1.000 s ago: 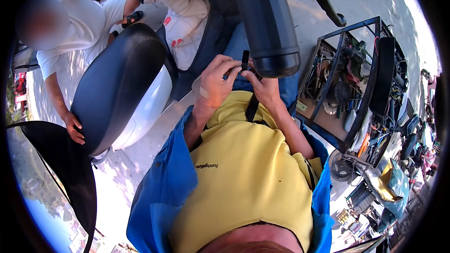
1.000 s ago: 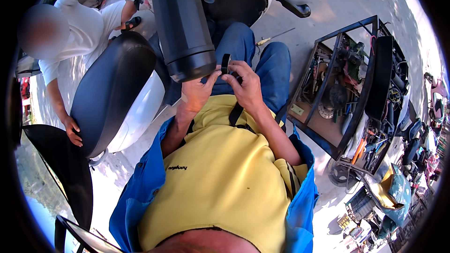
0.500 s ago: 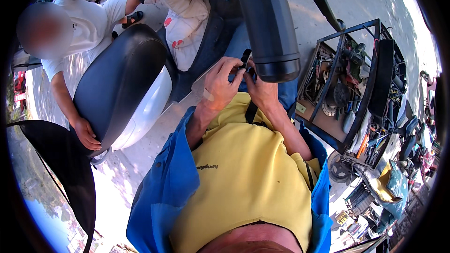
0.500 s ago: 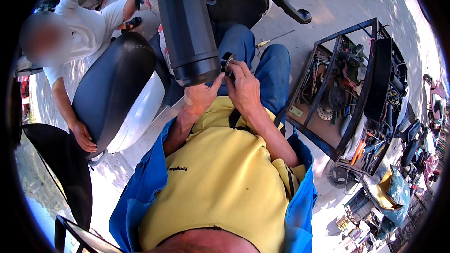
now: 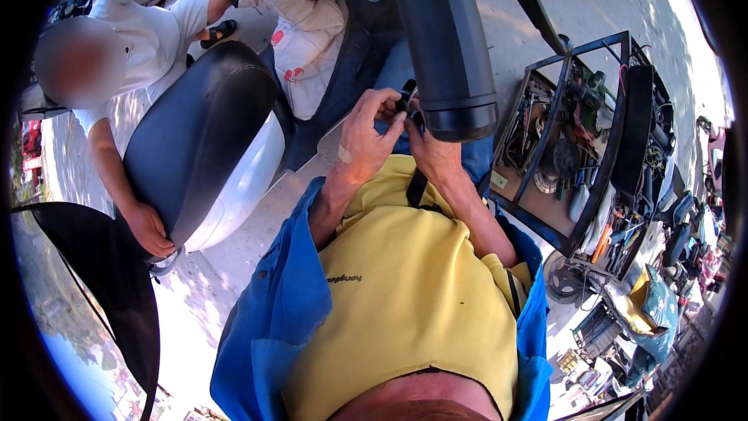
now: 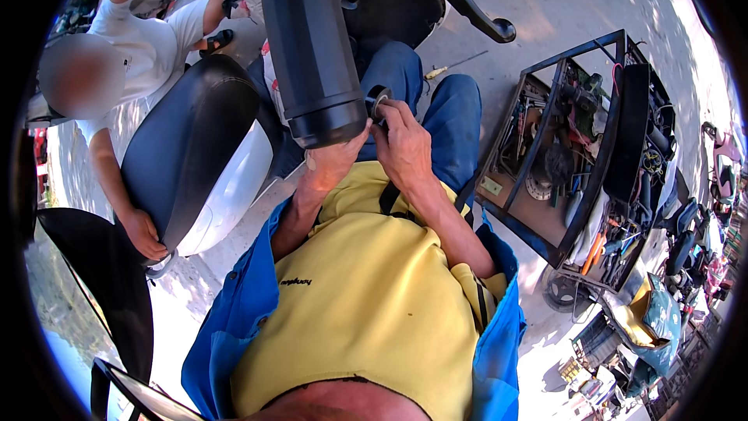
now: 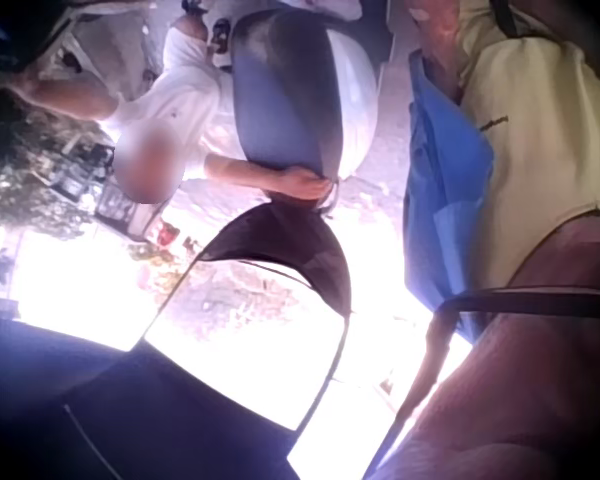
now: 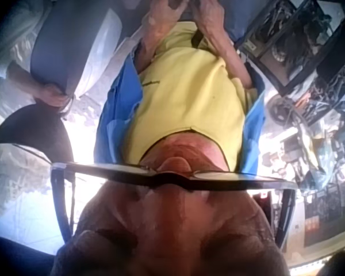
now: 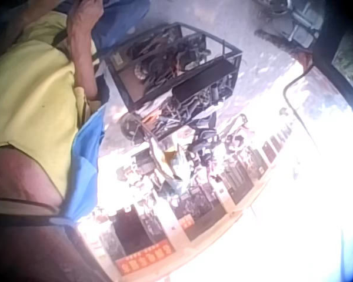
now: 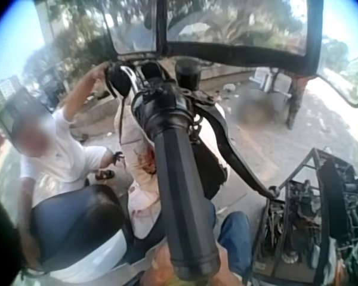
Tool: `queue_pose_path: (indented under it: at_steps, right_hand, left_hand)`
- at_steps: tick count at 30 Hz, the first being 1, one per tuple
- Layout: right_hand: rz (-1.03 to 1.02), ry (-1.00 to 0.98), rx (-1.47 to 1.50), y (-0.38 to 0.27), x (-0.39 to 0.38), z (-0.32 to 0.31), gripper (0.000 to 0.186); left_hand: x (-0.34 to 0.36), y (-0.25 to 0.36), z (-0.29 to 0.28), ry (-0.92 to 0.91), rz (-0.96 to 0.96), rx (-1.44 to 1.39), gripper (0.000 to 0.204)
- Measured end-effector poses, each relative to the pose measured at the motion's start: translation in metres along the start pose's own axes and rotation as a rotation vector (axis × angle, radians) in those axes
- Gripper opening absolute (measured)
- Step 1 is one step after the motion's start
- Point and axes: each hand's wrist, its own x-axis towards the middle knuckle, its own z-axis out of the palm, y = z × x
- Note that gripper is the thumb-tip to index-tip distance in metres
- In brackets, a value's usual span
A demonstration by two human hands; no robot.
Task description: The person is repairing a white scooter's handlebar assembly. They use a screwdriver to tighten screws on the right handlebar grip and brake lever housing. The person also adjusts the brake cable and tests the brake lever. A bystander stands nearby observing the work.
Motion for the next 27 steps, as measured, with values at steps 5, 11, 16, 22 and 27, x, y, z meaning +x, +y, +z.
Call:
queue_pose_path:
  at_steps: [5, 11, 16, 22, 27]
  right_hand:
    - [-0.004, 0.006, -0.018, -0.001, 0.000, 0.000, 0.032]
    - [0.004, 0.005, -0.029, -0.003, 0.001, 0.000, 0.034]
    - [-0.012, 0.019, -0.030, -0.002, 0.003, -0.001, 0.035]
    - [0.000, 0.034, 0.009, -0.002, 0.004, 0.000, 0.034]
    - [-0.066, 0.035, -0.102, -0.006, 0.007, -0.002, 0.035]
  left_hand:
    - [0.000, -0.004, 0.003, -0.006, -0.027, -0.017, 0.023]
    - [0.000, -0.005, 0.005, 0.003, -0.034, 0.007, 0.023]
    - [0.002, -0.001, 0.004, 0.017, -0.046, -0.017, 0.019]
    - [0.004, 0.003, -0.007, 0.102, -0.100, -0.125, 0.020]
    - [0.017, 0.011, -0.020, 0.151, 0.002, -0.109, 0.023]
